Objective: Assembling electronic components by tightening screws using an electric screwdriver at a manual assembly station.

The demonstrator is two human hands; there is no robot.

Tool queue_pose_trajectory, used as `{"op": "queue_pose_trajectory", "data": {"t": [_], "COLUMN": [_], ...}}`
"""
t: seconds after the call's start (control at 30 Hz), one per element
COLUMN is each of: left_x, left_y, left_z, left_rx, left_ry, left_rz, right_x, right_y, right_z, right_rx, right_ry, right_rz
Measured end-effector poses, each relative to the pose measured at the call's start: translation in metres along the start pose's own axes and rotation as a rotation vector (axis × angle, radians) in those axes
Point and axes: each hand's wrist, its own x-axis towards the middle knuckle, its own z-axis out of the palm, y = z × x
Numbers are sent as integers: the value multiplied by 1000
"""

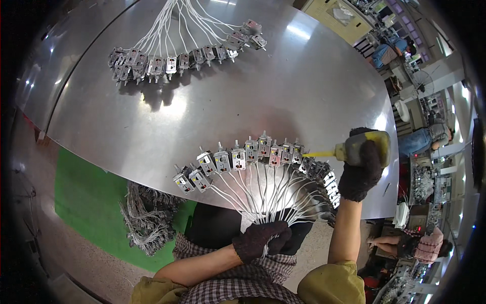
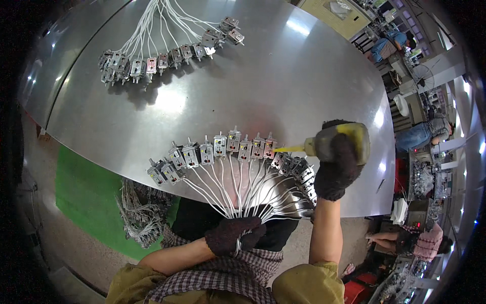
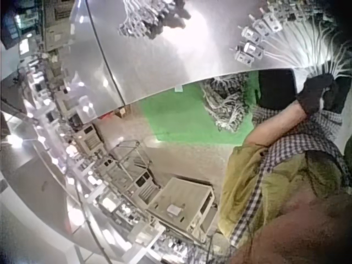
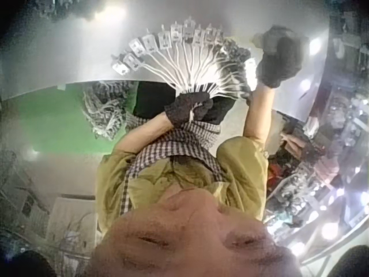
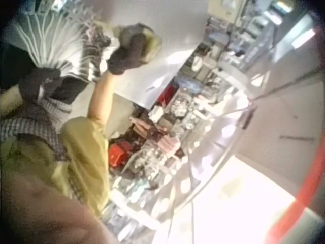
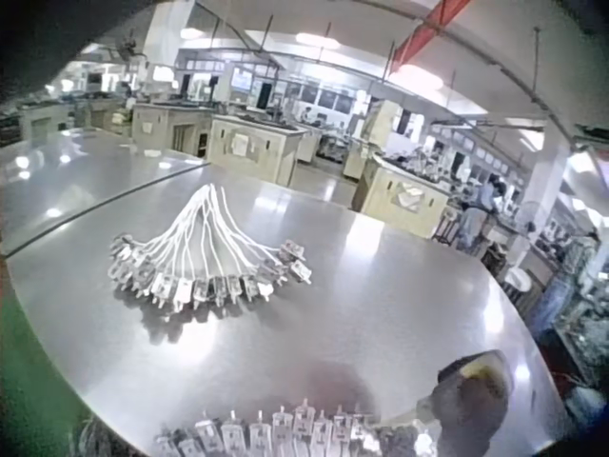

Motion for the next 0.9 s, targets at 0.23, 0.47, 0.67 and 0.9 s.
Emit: {"op": "queue_pose_trajectory", "data": {"t": [0.23, 0.47, 0.67, 0.9], "left_x": [-2, 3, -1, 1], "left_y": [3, -5, 3, -6], "left_z": [-1, -17, 4, -4], "left_rx": [67, -168, -62, -79], "left_ry": [14, 16, -10, 47], "left_rz": [-4, -53, -14, 42], "right_x": [-2, -8, -6, -13], "right_y": [-4, -5, -9, -13], "right_z": [-22, -19, -41, -32], "right_rx": [-22, -118, 58, -56], "right_ry": [54, 49, 94, 158], "right_rz": [-42, -37, 17, -8]}}
